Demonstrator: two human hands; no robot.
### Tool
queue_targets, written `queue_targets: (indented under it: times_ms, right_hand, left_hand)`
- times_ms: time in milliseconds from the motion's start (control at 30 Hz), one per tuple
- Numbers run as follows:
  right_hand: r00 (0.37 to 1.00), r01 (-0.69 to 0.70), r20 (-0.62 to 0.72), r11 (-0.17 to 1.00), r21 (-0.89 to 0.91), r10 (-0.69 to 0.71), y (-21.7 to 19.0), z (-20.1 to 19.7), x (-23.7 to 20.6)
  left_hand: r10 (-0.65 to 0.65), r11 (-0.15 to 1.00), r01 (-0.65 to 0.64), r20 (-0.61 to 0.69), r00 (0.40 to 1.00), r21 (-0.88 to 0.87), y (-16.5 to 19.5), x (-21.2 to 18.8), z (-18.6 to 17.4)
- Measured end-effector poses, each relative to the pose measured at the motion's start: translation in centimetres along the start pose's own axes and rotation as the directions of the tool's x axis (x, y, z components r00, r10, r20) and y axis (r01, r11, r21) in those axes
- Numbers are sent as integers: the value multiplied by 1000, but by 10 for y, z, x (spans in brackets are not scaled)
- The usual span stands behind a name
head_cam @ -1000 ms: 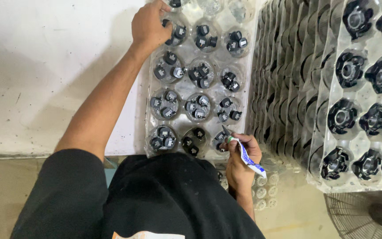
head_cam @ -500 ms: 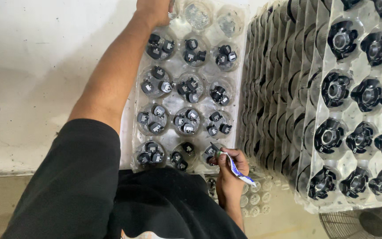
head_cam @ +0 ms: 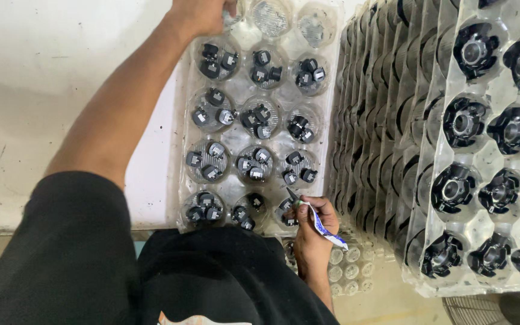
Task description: The person picks black rotor-like components one at a time from plastic trays and applies adhesive from a blue tube to each component using a small nozzle applicator, then places the treated component back into the tray. At the end the person handles the adhesive tube at a nearby bench.
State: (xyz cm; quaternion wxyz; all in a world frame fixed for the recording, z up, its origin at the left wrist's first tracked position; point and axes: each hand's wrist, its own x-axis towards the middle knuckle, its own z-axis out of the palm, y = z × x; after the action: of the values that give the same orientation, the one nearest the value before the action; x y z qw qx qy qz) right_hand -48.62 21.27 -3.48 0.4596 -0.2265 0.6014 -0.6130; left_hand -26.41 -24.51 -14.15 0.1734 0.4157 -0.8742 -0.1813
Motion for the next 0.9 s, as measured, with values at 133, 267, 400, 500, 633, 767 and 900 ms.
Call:
queue_targets:
  times_ms: [133, 267, 400, 500, 633, 767, 900]
  right_hand:
    - [1000, 6, 27, 1000, 13, -7, 2, -3, 1]
    - [999, -18, 44, 1000, 5, 18, 1, 1, 0]
    - [998, 10, 56, 999, 32, -11, -3, 5, -2]
    - [998, 41, 36, 999, -1, -41, -8, 7, -4]
    - [996, 79, 40, 994, -70, -76, -18, 10, -5]
    - [993, 99, 96, 959, -265, -76, -30, 21, -6]
    - [965, 87, 253, 993, -80, -64, -39, 37, -5]
  left_hand:
    - [66, 996, -76, 195, 979, 43, 3, -49, -25]
    - [61, 975, -116, 271, 961, 190, 13, -64, -28]
    - [28, 986, -56, 179, 983, 154, 12, -61, -23]
    - [-4, 997, -2, 62, 998, 81, 11, -66, -24]
    - [-150, 908, 52, -206, 967, -417, 33, -87, -28]
    - [-510, 273, 238, 70, 858, -932, 91, -128, -35]
    - [-525, 75, 147, 86, 847, -986, 169, -190, -50]
